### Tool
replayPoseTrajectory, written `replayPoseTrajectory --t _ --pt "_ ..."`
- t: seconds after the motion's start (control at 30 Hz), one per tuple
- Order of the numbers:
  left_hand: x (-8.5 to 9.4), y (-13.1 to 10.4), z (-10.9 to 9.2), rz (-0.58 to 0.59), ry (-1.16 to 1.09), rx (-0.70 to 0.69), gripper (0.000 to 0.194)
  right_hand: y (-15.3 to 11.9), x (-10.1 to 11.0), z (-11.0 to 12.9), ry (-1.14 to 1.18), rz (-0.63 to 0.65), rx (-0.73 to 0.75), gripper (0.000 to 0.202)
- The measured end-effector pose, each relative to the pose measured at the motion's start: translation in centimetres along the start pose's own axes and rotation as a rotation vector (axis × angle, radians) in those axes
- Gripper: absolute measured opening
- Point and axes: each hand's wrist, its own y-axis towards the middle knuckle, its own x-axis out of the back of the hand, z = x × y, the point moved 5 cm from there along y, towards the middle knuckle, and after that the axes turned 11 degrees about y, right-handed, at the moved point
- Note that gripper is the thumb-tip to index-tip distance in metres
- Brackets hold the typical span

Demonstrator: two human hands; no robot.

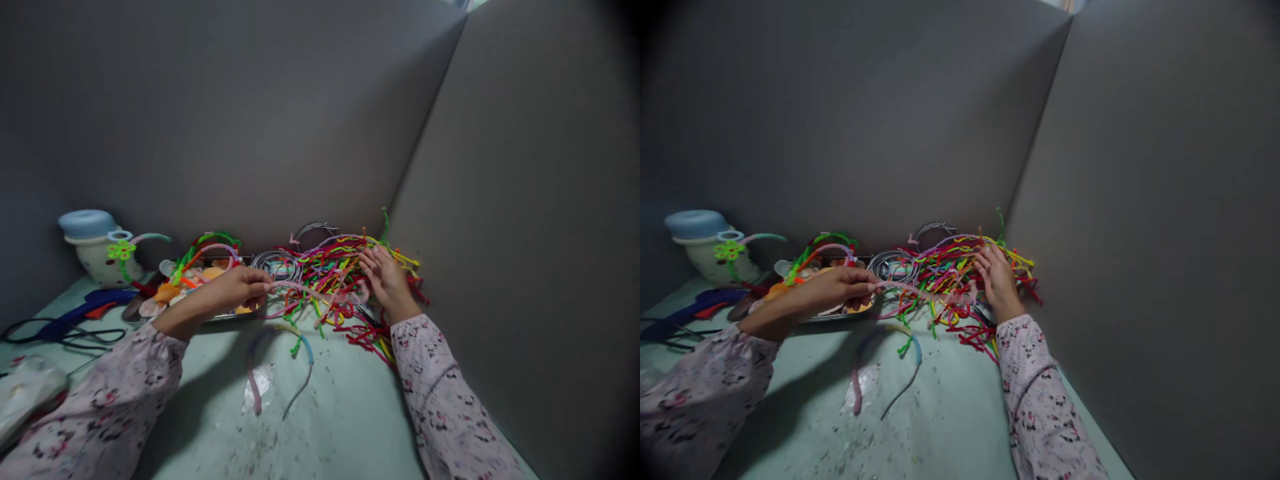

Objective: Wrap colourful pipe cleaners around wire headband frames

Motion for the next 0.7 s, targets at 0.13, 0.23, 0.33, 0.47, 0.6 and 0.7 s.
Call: replayPoseTrajectory --t 0.13,0.23,0.33,0.47,0.6,0.7 --pt "1.2 -0.3 0.1 -0.029 -0.019 -0.002 0.026 1.7 0.0 0.0 -0.027 0.045 0.017 0.013" --pt "1.7 -0.5 -0.1 -0.075 -0.058 0.003 0.024 3.4 -0.9 0.2 -0.125 0.067 0.037 0.014" --pt "1.8 -0.6 -0.3 -0.114 -0.079 0.041 0.023 5.5 -1.7 0.2 -0.302 0.062 0.043 0.008" --pt "1.8 -0.7 -0.7 -0.140 -0.077 0.052 0.021 8.1 -1.5 -0.1 -0.361 0.014 0.068 0.004" --pt "1.9 -0.6 -0.4 -0.160 -0.079 0.100 0.018 8.8 -0.6 0.1 -0.424 0.003 0.107 0.003" --pt "1.8 -0.5 -0.3 -0.164 -0.116 0.097 0.016 7.3 -0.3 1.3 -0.477 -0.004 0.204 0.010"
